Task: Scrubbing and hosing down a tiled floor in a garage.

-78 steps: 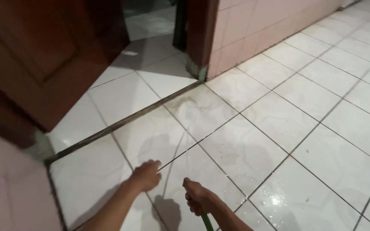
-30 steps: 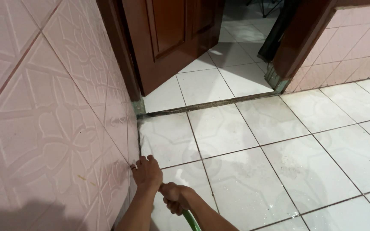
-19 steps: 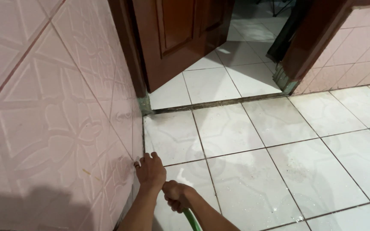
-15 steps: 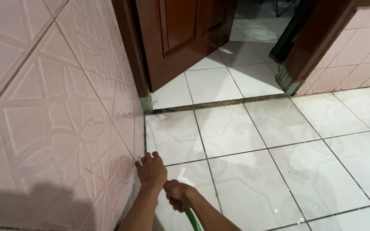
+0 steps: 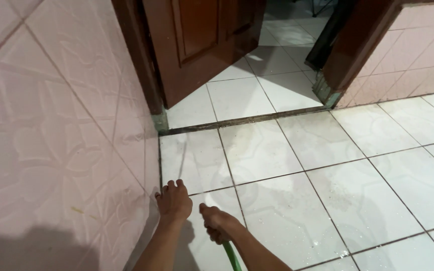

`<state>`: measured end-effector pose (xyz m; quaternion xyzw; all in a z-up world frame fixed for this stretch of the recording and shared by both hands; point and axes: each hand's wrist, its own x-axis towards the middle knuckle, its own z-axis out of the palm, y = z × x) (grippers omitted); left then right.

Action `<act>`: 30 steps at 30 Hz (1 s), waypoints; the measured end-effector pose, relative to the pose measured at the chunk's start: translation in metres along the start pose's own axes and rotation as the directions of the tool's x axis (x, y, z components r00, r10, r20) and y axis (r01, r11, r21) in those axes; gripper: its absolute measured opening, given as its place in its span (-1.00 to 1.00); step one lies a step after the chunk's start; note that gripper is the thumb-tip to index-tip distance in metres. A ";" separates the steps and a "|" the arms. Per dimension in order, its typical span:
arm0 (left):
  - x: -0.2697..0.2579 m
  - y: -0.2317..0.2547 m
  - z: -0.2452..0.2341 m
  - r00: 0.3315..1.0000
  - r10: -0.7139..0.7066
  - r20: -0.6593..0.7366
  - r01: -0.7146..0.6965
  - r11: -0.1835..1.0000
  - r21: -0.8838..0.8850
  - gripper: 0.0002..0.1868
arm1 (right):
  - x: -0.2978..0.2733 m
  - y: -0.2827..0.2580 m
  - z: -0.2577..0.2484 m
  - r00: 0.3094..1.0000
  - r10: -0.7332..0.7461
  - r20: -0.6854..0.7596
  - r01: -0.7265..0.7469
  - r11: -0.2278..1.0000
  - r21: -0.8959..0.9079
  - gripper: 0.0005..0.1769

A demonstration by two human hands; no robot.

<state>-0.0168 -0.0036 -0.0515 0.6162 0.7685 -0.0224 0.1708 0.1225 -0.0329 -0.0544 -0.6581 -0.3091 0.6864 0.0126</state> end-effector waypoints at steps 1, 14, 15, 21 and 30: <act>-0.001 0.004 0.000 1.000 0.007 0.001 -0.007 1.000 0.001 -0.52 | 0.003 0.004 -0.008 1.000 0.000 -0.004 0.000 1.000 0.006 -0.36; 0.017 0.091 0.045 0.946 0.297 0.133 -0.303 0.953 0.023 -0.49 | 0.020 0.083 -0.154 0.986 -0.004 -0.168 0.079 0.895 0.439 -0.44; 0.018 0.100 0.048 0.933 0.337 0.126 -0.340 0.940 0.009 -0.46 | 0.018 0.091 -0.168 0.983 -0.005 -0.183 0.094 0.871 0.482 -0.42; 0.003 0.180 0.059 0.878 0.448 0.169 -0.456 0.890 0.012 -0.43 | -0.007 0.149 -0.241 0.929 0.063 -0.365 0.135 0.859 0.493 -0.58; -0.038 0.289 0.063 0.726 0.657 0.201 -0.675 0.738 0.025 -0.45 | -0.053 0.232 -0.312 0.876 0.237 -0.420 0.043 0.829 0.558 -0.45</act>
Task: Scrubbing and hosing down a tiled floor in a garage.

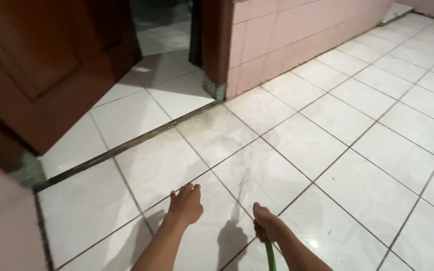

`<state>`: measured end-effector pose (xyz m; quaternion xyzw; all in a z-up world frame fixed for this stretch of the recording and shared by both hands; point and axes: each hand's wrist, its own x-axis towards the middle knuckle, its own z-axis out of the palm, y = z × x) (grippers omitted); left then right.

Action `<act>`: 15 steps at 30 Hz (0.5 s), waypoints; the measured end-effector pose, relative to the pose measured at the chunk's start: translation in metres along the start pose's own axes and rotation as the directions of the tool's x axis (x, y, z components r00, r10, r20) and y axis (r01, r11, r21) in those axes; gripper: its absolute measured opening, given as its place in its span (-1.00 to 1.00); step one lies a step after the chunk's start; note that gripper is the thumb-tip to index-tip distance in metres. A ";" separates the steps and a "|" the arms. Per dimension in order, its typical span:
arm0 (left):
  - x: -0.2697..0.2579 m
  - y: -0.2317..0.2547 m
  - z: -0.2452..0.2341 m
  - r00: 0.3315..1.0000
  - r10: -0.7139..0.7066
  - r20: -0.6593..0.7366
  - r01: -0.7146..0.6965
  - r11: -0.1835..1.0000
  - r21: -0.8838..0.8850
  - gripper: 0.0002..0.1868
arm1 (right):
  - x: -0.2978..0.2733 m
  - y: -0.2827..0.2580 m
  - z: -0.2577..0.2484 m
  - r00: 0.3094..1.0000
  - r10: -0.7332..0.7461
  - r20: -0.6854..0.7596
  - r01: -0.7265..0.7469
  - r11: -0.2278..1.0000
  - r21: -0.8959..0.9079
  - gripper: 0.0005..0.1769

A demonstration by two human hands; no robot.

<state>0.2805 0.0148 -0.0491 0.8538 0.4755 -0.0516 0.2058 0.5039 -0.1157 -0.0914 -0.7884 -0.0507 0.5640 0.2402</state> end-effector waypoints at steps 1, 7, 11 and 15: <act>0.001 0.009 -0.007 1.000 0.013 0.005 -0.013 1.000 0.004 -0.45 | 0.010 0.003 -0.008 1.000 0.005 -0.006 -0.005 1.000 0.013 -0.45; 0.046 0.028 -0.020 0.990 0.090 0.109 -0.097 0.994 0.059 -0.53 | 0.032 -0.016 -0.028 1.000 -0.013 -0.009 0.014 0.996 0.094 -0.42; 0.109 0.032 -0.041 0.985 0.138 0.103 -0.139 0.990 0.001 -0.50 | 0.042 -0.072 -0.042 0.990 -0.125 -0.065 0.130 0.988 0.085 -0.44; 0.177 0.051 -0.079 0.975 0.122 0.187 -0.130 0.991 0.031 -0.67 | 0.060 -0.138 -0.078 0.987 -0.146 -0.070 0.155 0.978 0.142 -0.51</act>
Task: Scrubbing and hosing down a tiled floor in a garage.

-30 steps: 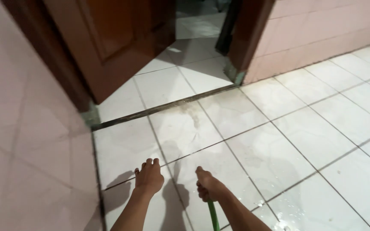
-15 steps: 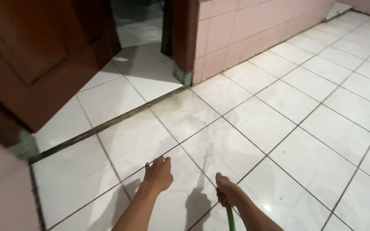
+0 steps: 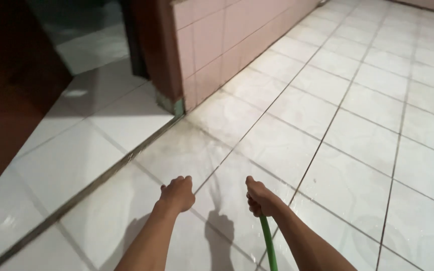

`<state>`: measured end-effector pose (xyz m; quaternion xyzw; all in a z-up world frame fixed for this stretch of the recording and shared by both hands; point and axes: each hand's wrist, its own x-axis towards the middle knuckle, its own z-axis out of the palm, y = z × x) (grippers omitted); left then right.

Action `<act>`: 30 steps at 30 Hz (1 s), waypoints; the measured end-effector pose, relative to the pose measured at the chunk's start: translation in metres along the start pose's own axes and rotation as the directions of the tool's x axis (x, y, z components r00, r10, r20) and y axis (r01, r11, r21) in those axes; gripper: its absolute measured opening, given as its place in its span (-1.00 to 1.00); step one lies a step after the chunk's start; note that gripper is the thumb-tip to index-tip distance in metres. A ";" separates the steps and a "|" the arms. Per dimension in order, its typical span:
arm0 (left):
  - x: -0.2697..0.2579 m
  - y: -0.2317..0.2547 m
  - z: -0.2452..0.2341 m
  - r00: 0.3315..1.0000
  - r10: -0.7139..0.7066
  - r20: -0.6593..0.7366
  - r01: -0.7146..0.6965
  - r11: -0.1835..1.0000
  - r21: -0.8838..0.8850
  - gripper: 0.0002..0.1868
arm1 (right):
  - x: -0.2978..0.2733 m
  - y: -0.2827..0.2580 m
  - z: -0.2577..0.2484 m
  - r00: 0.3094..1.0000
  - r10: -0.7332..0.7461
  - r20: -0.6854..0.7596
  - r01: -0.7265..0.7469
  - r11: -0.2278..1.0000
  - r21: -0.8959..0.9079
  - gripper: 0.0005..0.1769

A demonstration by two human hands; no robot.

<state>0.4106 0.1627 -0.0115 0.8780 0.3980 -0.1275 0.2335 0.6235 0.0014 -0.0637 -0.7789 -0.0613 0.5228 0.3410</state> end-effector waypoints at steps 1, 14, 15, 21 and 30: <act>0.018 0.003 -0.009 1.000 0.025 0.003 -0.025 1.000 0.007 -0.67 | 0.003 -0.014 -0.006 1.000 0.001 -0.020 -0.001 1.000 0.017 -0.51; 0.243 0.121 -0.042 0.976 0.216 0.038 -0.216 0.976 -0.001 -0.62 | 0.062 -0.102 -0.059 0.936 0.258 0.240 -0.267 0.964 0.004 -0.35; 0.252 0.139 -0.034 0.969 0.249 0.011 -0.249 0.969 -0.008 -0.61 | 0.067 -0.098 -0.062 0.927 0.259 0.271 -0.262 0.965 -0.026 -0.35; 0.302 0.191 -0.075 0.964 0.230 0.130 -0.240 0.968 0.066 -0.61 | 0.074 -0.140 -0.078 0.935 0.259 0.242 -0.245 0.966 -0.087 -0.36; 0.376 0.189 -0.095 0.960 0.252 0.125 -0.265 0.959 0.104 -0.61 | 0.127 -0.167 -0.145 0.999 0.033 -0.004 -0.031 0.971 0.236 -0.34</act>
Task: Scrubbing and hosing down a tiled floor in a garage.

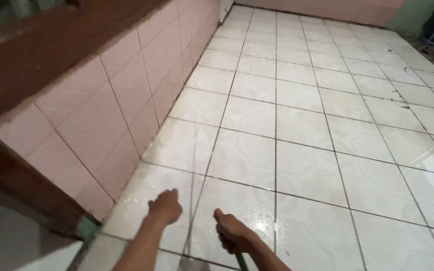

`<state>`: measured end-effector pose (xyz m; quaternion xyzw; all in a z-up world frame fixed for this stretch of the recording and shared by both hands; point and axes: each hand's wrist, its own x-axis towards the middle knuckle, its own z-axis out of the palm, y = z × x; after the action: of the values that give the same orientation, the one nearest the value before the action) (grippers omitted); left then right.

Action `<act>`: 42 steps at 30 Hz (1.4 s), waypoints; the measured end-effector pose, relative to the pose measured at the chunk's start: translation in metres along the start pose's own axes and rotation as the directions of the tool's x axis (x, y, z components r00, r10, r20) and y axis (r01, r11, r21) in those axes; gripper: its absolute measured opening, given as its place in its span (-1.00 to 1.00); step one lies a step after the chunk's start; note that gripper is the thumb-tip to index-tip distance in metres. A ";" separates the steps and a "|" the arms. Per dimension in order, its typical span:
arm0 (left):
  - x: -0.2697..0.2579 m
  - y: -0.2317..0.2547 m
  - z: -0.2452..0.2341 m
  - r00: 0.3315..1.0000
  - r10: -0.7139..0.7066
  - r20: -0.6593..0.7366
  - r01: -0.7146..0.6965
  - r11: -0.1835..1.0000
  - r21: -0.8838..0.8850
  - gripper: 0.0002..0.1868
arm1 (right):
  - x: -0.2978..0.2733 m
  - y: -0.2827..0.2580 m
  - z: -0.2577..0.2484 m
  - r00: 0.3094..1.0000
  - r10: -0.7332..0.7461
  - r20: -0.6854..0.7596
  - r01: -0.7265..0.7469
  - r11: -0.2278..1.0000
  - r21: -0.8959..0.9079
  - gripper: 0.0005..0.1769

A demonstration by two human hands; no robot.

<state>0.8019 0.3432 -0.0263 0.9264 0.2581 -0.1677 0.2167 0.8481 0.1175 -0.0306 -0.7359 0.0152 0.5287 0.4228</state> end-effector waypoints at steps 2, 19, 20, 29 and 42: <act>0.012 0.003 -0.006 0.999 0.034 0.001 -0.034 0.999 0.000 -0.59 | -0.012 -0.021 0.003 1.000 -0.012 -0.006 0.012 1.000 0.006 -0.39; 0.111 -0.026 -0.106 0.977 0.206 -0.054 -0.212 0.964 -0.160 -0.46 | 0.038 -0.152 -0.026 0.973 0.041 -0.228 -0.008 0.990 0.141 -0.39; 0.120 -0.021 -0.109 0.973 0.220 -0.064 -0.228 0.957 -0.179 -0.46 | 0.040 -0.159 -0.035 0.974 0.044 -0.221 -0.012 0.989 0.144 -0.43; 0.199 0.106 -0.109 0.958 0.285 0.037 -0.277 0.949 -0.149 -0.45 | 0.093 -0.121 -0.163 0.964 0.251 -0.091 -0.229 0.952 0.205 -0.32; 0.277 0.265 -0.050 0.859 0.489 0.147 -0.488 0.871 -0.045 -0.44 | 0.111 -0.047 -0.277 0.950 0.291 -0.111 -0.213 0.866 0.453 -0.35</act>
<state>1.1823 0.2749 -0.0178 0.9451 -0.0023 -0.1775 0.2744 1.1311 0.0175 -0.0669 -0.6582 0.2663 0.4955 0.5003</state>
